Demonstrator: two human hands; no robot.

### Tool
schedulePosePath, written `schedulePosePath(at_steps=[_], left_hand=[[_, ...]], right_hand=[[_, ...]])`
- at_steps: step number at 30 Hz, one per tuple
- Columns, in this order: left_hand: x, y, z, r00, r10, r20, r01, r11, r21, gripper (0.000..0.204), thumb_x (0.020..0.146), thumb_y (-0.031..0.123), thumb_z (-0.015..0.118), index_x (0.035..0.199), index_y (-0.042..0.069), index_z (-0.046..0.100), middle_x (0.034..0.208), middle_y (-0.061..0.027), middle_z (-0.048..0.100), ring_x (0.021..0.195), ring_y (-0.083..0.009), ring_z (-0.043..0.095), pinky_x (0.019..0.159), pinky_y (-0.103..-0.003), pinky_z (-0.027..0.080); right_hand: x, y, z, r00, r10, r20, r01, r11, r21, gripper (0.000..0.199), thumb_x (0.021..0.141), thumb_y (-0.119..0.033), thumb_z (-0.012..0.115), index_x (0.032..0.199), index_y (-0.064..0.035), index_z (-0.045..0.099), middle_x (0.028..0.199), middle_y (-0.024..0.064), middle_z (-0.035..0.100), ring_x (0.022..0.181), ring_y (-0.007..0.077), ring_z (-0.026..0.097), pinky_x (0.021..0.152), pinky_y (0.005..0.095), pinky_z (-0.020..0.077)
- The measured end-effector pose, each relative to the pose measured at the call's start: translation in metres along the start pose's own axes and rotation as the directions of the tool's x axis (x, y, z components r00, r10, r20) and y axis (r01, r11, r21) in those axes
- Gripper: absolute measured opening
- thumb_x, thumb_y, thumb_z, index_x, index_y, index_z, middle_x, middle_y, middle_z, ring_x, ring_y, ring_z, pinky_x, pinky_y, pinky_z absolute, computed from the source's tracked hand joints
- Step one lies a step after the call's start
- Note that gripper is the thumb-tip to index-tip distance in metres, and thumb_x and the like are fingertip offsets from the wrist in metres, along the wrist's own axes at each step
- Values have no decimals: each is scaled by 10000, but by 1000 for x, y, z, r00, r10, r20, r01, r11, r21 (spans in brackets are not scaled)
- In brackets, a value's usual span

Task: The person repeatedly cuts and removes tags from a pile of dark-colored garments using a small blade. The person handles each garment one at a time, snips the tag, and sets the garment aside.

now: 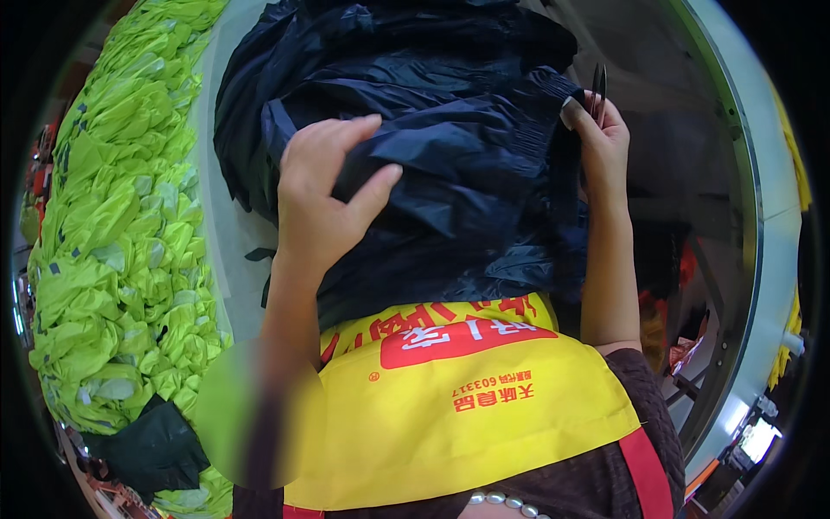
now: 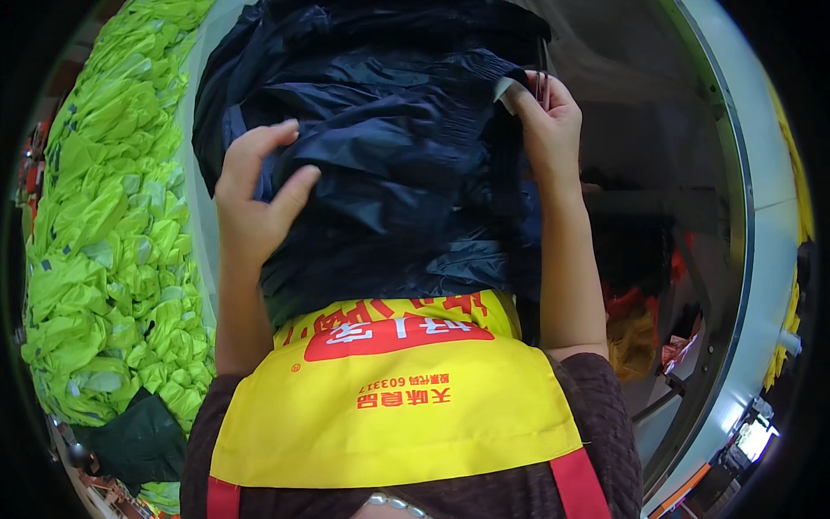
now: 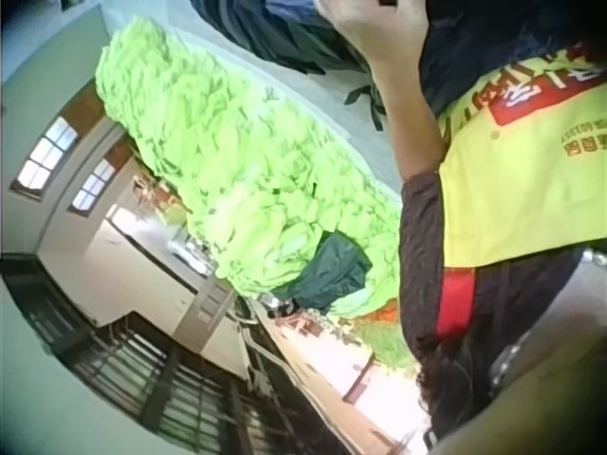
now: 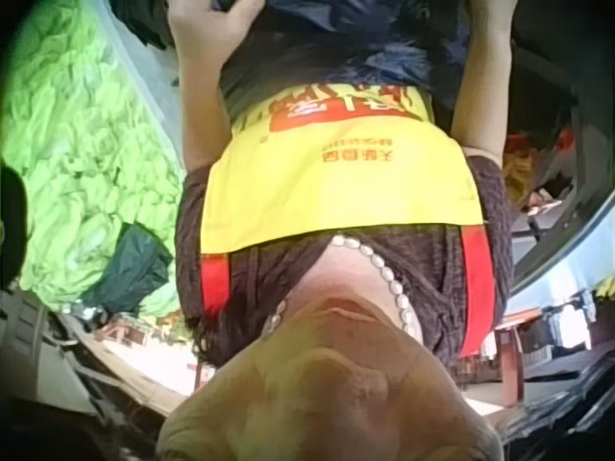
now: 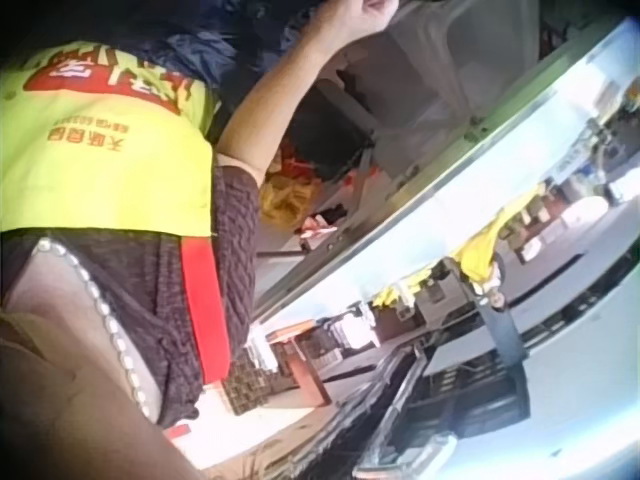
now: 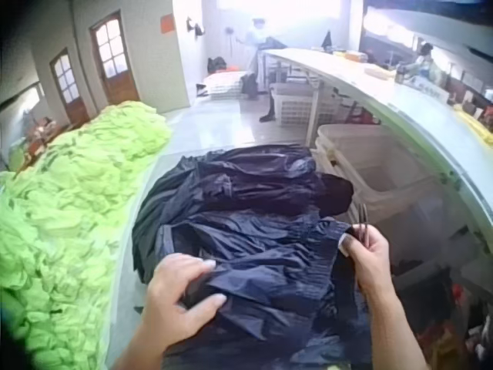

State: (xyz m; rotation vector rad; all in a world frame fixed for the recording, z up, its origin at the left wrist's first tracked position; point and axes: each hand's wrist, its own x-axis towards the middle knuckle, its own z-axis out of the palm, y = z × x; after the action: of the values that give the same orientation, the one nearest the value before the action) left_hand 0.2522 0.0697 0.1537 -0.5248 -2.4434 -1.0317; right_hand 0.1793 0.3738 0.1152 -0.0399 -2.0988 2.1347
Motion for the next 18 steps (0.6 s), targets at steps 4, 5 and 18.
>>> schedulePosePath(at_steps=[4, 5, 18], left_hand=[[-15, -13, 13, 983, -105, 151, 91, 991, 97, 446, 718, 180, 738, 1122, 49, 600, 1069, -129, 609, 1040, -280, 543, 920, -363, 404], [-19, -17, 15, 976, -119, 185, 102, 990, 100, 437, 724, 183, 733, 1119, 48, 602, 1070, -132, 609, 1039, -280, 543, 916, -360, 405], [-22, -8, 20, 979, -126, 158, 125, 992, 16, 293, 779, 177, 693, 1029, 34, 639, 960, -132, 636, 948, -283, 571, 842, -347, 440]], right_hand=[[-2, 13, -16, 982, -24, -185, 4, 994, -110, 243, 829, -125, 657, 1030, 0, 598, 817, -8, 591, 730, 59, 530, 708, 223, 438], [-6, 11, -17, 972, -76, -224, 42, 988, -151, 235, 838, -129, 649, 1027, 2, 599, 803, -10, 586, 712, 61, 523, 698, 227, 438], [-87, -22, 5, 980, 165, 115, -13, 622, -783, 344, 912, -266, 553, 686, -12, 610, 586, 137, 564, 505, 238, 514, 520, 314, 419]])
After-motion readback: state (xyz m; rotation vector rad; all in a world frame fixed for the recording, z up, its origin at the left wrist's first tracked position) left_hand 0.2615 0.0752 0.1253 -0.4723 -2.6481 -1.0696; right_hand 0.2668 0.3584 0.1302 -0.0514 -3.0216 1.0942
